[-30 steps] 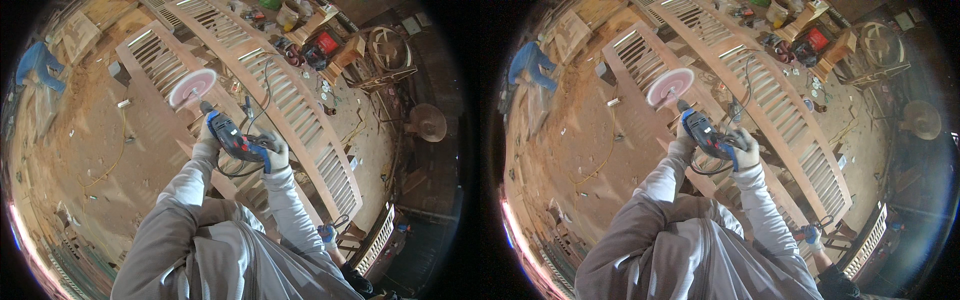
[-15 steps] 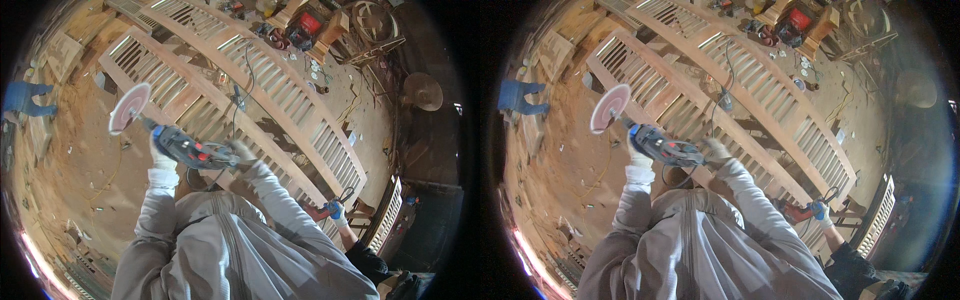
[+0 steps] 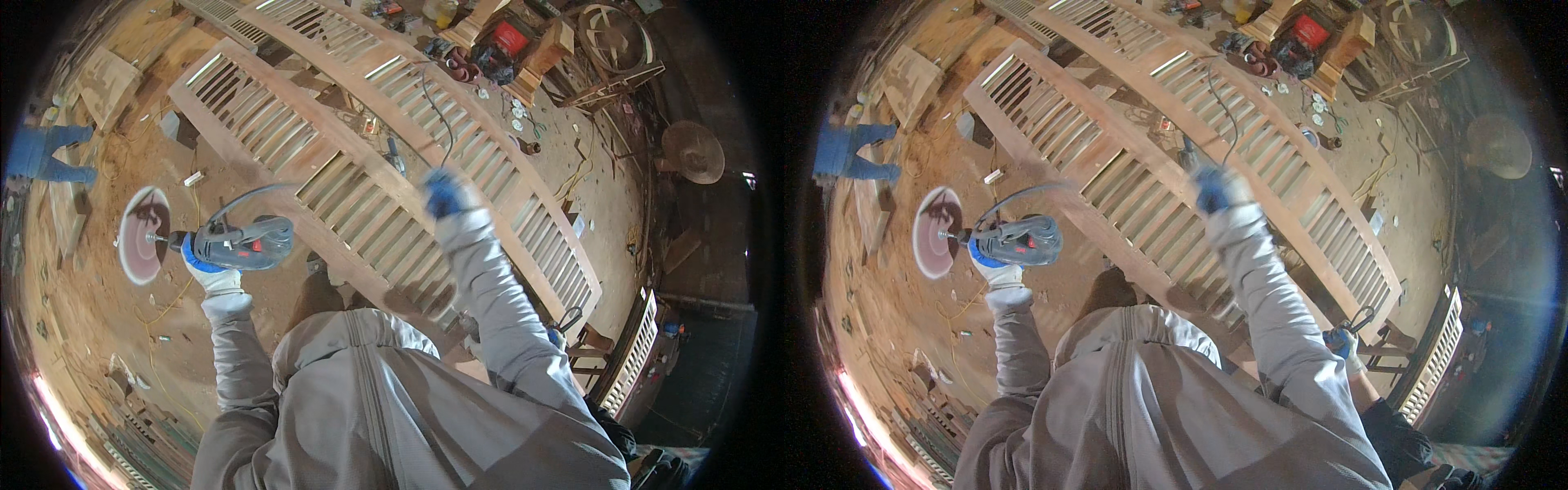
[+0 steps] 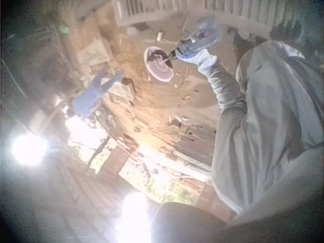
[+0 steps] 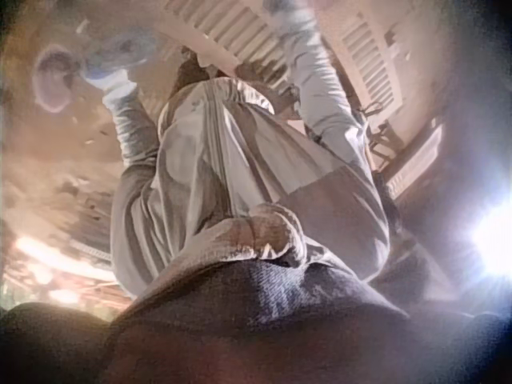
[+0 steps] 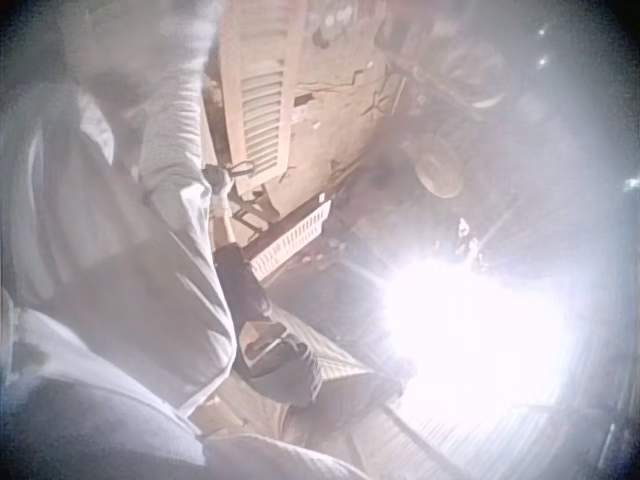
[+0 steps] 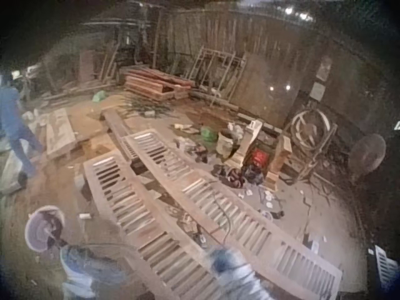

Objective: The person uses an orbital sander to smooth the surface of a wooden louvered shutter in a workshop. After sanding, the person lifts the shutter and places it on a stack of similar shutters.

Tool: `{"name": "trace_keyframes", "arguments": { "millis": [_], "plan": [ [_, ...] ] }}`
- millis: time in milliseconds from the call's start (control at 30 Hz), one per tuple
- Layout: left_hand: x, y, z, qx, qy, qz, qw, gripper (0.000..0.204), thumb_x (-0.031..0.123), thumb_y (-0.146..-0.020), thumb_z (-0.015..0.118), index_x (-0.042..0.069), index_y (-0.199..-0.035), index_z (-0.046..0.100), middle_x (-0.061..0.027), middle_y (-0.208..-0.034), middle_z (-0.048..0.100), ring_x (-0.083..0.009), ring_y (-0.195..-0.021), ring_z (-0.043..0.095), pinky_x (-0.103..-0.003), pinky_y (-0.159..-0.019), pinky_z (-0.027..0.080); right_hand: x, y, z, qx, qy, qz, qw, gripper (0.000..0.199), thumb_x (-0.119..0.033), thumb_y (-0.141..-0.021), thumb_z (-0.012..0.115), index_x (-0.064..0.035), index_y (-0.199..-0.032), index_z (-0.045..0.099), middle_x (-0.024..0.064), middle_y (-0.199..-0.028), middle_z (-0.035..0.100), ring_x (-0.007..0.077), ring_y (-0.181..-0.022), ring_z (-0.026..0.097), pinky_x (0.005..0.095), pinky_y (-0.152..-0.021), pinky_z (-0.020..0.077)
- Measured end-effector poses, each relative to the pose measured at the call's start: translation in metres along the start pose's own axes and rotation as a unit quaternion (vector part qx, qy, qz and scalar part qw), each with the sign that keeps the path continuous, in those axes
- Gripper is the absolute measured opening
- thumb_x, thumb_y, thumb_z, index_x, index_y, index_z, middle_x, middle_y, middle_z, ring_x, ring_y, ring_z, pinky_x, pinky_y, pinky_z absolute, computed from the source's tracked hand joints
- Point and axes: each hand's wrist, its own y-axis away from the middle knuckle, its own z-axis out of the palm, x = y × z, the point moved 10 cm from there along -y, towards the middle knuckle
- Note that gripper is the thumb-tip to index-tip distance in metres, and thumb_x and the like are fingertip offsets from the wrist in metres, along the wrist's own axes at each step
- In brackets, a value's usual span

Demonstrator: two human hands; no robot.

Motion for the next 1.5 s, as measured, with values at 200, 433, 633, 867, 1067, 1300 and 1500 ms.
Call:
{"name": "trace_keyframes", "arguments": {
  "millis": [200, 433, 633, 867, 1067, 1300, 1500],
  "plan": [
    [-0.046, -0.01, 0.027, -0.08, 0.117, -0.046, 0.989, 0.032, 0.043, -0.092, 0.049, 0.013, -0.08, 0.055, -0.0082, -0.081, 0.062, -0.0267, -0.076, 0.06, -0.039, -0.072, 0.051, -0.059, 0.073, 0.233, -0.302, 0.121, -0.151, 0.933, 0.076, -0.001, -0.082, 0.069, -0.0073, -0.147, 0.031, 0.0128, -0.14, 0.044, 0.0255, -0.128, 0.046, 0.0416, -0.102, 0.0445],
    [-0.134, 0.003, 0.109, -0.021, 0.215, -0.17, 0.961, 0.023, 0.034, -0.092, 0.052, 0.012, -0.091, 0.061, -0.011, -0.091, 0.068, -0.031, -0.086, 0.065, -0.044, -0.082, 0.054, -0.045, 0.101, 0.214, -0.366, 0.136, -0.064, 0.918, 0.113, -0.022, -0.07, 0.086, -0.009, -0.155, 0.013, 0.0118, -0.137, 0.042, 0.0271, -0.113, 0.058, 0.0395, -0.095, 0.0477],
    [-0.187, 0.003, 0.131, 0.057, 0.172, -0.169, 0.969, 0.015, 0.024, -0.089, 0.062, 0.009, -0.09, 0.063, -0.0071, -0.079, 0.065, -0.022, -0.071, 0.064, -0.036, -0.069, 0.055, -0.075, 0.116, 0.144, -0.225, 0.116, -0.189, 0.949, 0.119, -0.035, -0.065, 0.089, -0.0055, -0.153, 0.016, 0.0118, -0.135, 0.042, 0.0302, -0.11, 0.06, 0.0437, -0.094, 0.0489],
    [-0.247, 0.024, 0.168, -0.019, 0.278, -0.262, 0.924, 0.017, 0.028, -0.092, 0.057, 0.012, -0.089, 0.06, -0.0074, -0.079, 0.066, -0.0266, -0.073, 0.065, -0.043, -0.072, 0.055, -0.068, 0.126, 0.092, -0.145, 0.237, -0.159, 0.947, 0.087, -0.023, -0.067, 0.089, -0.0014, -0.136, 0.04, 0.0076, -0.116, 0.054, 0.0274, -0.112, 0.06, 0.0409, -0.089, 0.0538],
    [-0.263, 0.032, 0.184, -0.002, 0.277, -0.268, 0.923, 0.024, 0.034, -0.094, 0.053, 0.012, -0.089, 0.061, -0.0075, -0.083, 0.067, -0.0268, -0.077, 0.065, -0.043, -0.076, 0.055, -0.1, 0.122, 0.084, -0.105, 0.077, -0.293, 0.947, 0.068, -0.017, -0.079, 0.077, -0.0101, -0.138, 0.043, 0.0054, -0.101, 0.054, 0.0289, -0.093, 0.064, 0.0429, -0.078, 0.0553],
    [-0.237, 0.011, 0.157, -0.044, 0.296, -0.237, 0.924, 0.029, 0.039, -0.092, 0.053, 0.012, -0.086, 0.063, -0.0095, -0.081, 0.066, -0.0283, -0.077, 0.065, -0.043, -0.079, 0.054, -0.206, 0.123, -0.036, 0.159, 0.427, -0.191, 0.87, 0.088, 0.0, -0.089, 0.063, -0.0269, -0.156, 0.013, -0.0004, -0.074, 0.056, 0.0061, -0.055, 0.05, 0.0216, -0.043, 0.0359],
    [-0.187, -0.018, 0.11, 0.021, 0.2, -0.127, 0.971, 0.024, 0.031, -0.091, 0.052, 0.009, -0.088, 0.062, -0.011, -0.085, 0.068, -0.0298, -0.084, 0.065, -0.044, -0.082, 0.054, -0.291, 0.157, -0.048, 0.22, -0.014, -0.356, 0.908, 0.013, -0.018, -0.091, 0.063, -0.0067, -0.098, 0.063, 0.0076, -0.085, 0.065, 0.0171, -0.06, 0.061, 0.0301, -0.053, 0.0519]
  ]
}}
